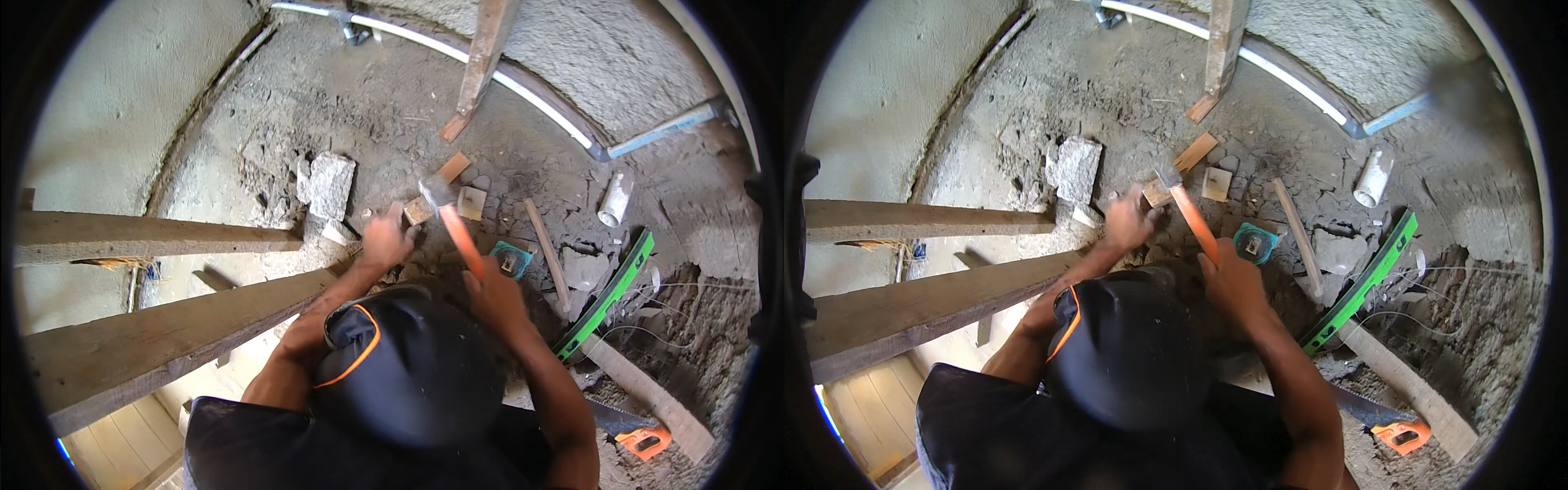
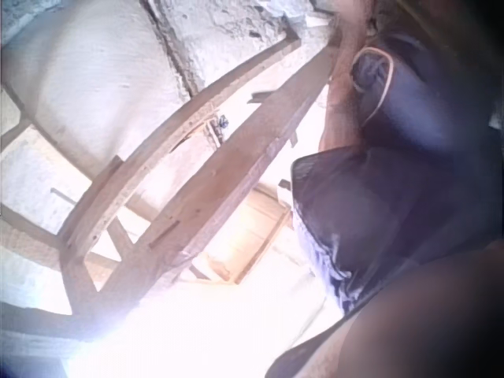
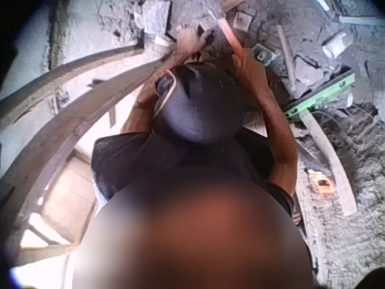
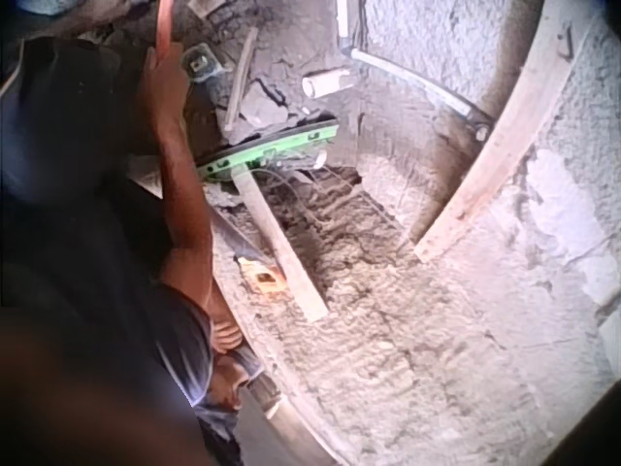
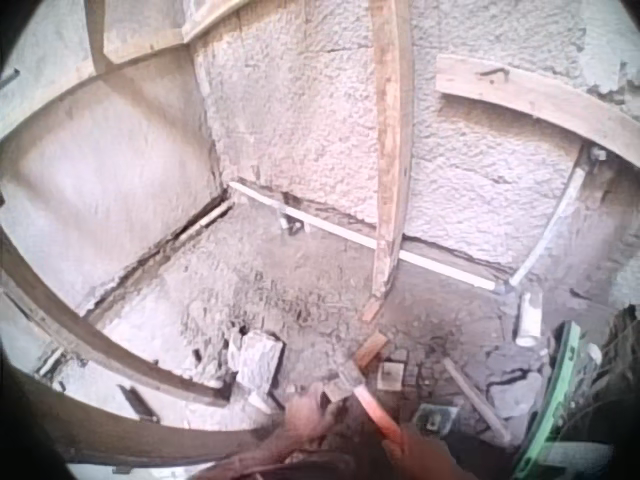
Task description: The person hammers wooden planks and small blocks into a concrete wall to build a wooden frame. They use a hammer and a tape measure to position and secure the pieces, occasionally adjusting the frame and measuring distances.
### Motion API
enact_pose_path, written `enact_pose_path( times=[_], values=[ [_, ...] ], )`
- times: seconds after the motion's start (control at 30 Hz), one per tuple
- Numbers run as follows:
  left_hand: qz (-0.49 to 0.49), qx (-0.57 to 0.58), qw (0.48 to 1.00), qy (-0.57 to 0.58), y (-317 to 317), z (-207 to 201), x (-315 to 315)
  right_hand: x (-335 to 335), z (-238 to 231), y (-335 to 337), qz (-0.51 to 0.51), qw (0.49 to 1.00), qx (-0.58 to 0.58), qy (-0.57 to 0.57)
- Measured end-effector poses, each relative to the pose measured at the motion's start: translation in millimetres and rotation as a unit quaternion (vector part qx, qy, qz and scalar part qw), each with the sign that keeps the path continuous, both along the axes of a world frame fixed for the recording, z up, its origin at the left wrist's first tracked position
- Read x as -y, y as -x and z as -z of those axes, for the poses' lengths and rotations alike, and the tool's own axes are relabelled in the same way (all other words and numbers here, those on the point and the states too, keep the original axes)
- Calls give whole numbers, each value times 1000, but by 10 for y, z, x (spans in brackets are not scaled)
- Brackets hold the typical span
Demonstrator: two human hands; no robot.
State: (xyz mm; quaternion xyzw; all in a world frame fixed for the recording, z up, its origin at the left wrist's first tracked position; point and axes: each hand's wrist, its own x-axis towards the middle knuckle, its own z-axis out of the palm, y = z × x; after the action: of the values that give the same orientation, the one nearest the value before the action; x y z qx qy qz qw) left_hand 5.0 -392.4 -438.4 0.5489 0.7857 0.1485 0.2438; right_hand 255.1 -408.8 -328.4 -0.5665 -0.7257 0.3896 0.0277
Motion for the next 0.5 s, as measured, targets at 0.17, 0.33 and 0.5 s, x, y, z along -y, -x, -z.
enact_pose_path(
  times=[0.17,0.33,0.5],
  values=[
    [23,65,976,-206,88,176,-16,-1,578,38,36,996,-35,79],
    [-44,228,956,-177,227,272,16,4,475,-73,54,995,-85,13],
    [-40,160,975,-151,210,270,10,-117,98,-36,41,990,-131,-30]
  ],
)
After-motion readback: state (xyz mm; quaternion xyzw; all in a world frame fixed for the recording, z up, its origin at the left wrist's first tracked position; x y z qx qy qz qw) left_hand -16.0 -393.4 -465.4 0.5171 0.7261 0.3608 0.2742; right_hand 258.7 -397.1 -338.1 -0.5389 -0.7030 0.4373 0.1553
